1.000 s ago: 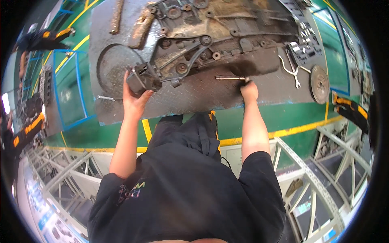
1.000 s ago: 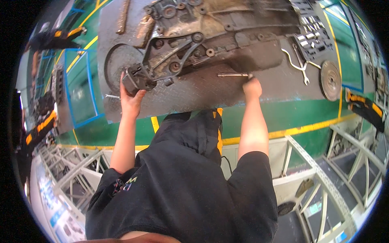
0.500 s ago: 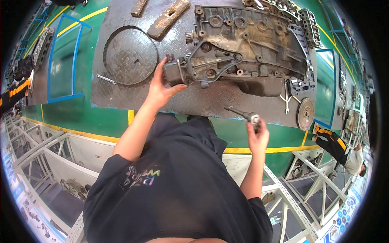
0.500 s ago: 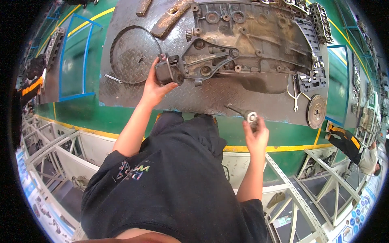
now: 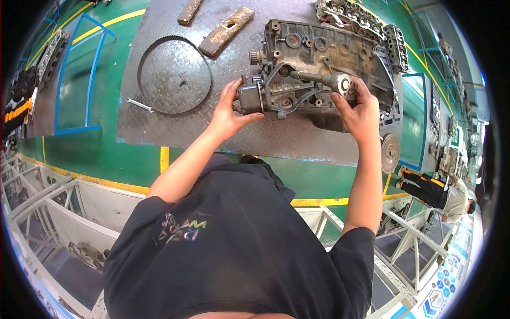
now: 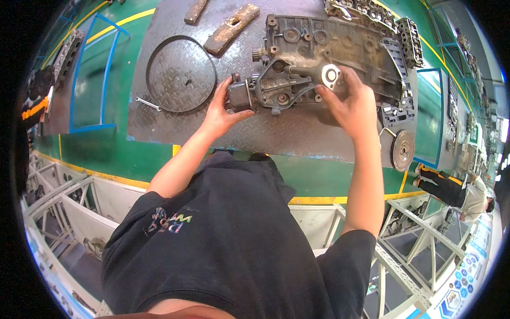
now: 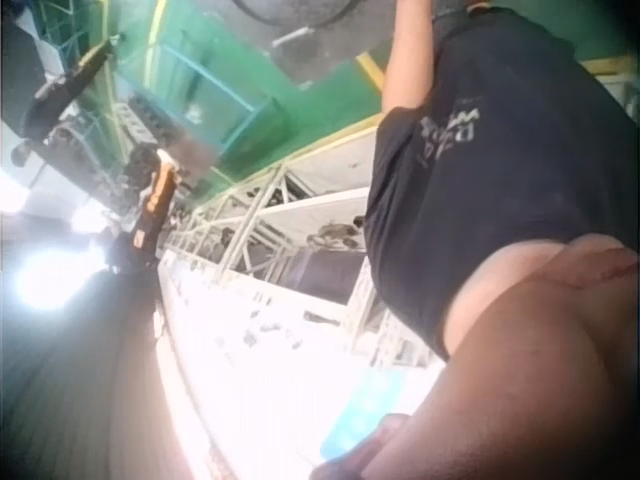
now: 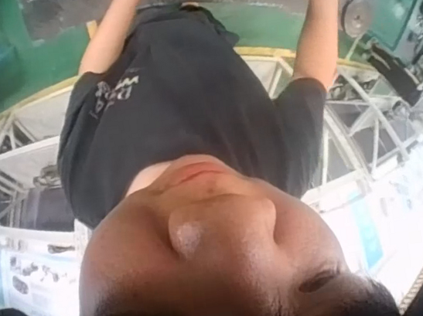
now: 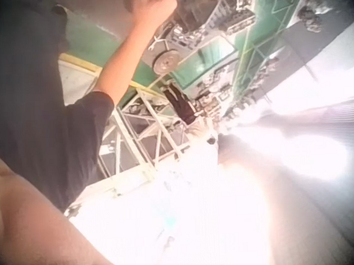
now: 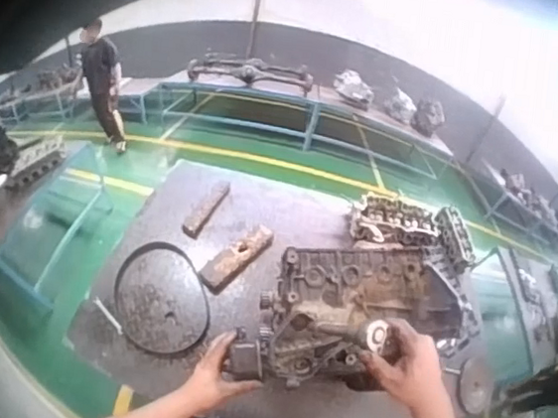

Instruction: Disassembling and inspecting an engine block and related mounting brackets on a workbench.

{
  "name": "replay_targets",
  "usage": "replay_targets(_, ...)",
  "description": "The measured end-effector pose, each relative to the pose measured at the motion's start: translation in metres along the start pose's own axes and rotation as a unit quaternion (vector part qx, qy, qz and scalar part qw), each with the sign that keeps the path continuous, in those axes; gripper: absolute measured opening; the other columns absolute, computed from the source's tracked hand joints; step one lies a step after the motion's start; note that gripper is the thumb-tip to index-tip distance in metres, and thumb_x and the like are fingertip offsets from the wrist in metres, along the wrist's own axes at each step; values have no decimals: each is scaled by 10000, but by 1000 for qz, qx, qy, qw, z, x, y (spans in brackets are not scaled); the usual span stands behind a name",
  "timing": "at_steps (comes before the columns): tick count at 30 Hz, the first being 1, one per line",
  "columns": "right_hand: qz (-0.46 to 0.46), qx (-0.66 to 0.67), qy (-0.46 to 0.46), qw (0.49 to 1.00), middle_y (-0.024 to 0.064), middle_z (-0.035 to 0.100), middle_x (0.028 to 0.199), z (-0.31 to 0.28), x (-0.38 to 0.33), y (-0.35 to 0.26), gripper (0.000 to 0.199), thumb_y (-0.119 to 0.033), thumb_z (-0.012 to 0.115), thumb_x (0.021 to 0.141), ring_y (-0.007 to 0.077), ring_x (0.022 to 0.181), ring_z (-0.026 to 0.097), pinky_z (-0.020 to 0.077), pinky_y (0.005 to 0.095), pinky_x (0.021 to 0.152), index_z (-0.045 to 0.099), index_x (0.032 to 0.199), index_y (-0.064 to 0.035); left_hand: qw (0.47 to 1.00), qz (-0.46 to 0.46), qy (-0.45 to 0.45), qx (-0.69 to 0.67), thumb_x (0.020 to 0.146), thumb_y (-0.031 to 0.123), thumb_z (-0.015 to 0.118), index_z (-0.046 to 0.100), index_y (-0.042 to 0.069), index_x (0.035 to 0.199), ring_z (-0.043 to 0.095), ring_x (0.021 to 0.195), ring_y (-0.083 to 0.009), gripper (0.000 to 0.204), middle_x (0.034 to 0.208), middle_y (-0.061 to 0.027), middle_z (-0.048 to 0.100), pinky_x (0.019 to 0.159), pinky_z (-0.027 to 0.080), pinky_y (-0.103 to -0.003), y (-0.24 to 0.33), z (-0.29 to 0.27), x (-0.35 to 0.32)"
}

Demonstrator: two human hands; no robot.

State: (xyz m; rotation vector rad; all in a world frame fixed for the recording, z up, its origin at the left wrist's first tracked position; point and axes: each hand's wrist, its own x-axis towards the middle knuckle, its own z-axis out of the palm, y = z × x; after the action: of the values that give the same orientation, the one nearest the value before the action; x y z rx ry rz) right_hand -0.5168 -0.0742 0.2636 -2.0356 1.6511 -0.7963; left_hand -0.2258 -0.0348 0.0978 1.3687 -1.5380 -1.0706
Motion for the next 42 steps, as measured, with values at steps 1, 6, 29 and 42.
replay_targets(1,-18,-1,-37,999,146,722,882,-5,9,-4,445,-264,817,774,284,792,721,539,347,704,636,1105,-30,1000,11,3,10,680,178,905,291,37,1499,466,1321,-253,1032,1482,-162,372,1068,434,-394,1,0,0)
replay_targets(6,-293,-198,-134,926,115,639,717,-33,64,-32,577,-483,867,544,338,675,627,485,422,613,679,871,-45,998,60,26,-6,669,219,911,332,35,1484,457,1331,-272,1016,1496,-171,352,1086,418,-394,5,-1,0)
replay_targets(29,-521,-330,-409,672,64,586,733,-5,138,-94,502,-491,805,521,280,796,584,444,395,775,629,743,-76,998,25,43,-49,663,320,899,373,104,1483,378,1386,-318,997,1496,-156,376,1127,353,-413,6,3,-7)
replay_targets(42,-507,-340,-432,664,63,543,676,-3,146,-91,548,-548,793,501,263,753,568,433,376,776,586,684,-75,998,24,22,-53,638,338,917,358,111,1491,325,1422,-340,1045,1500,-183,353,1146,318,-425,0,3,-5)
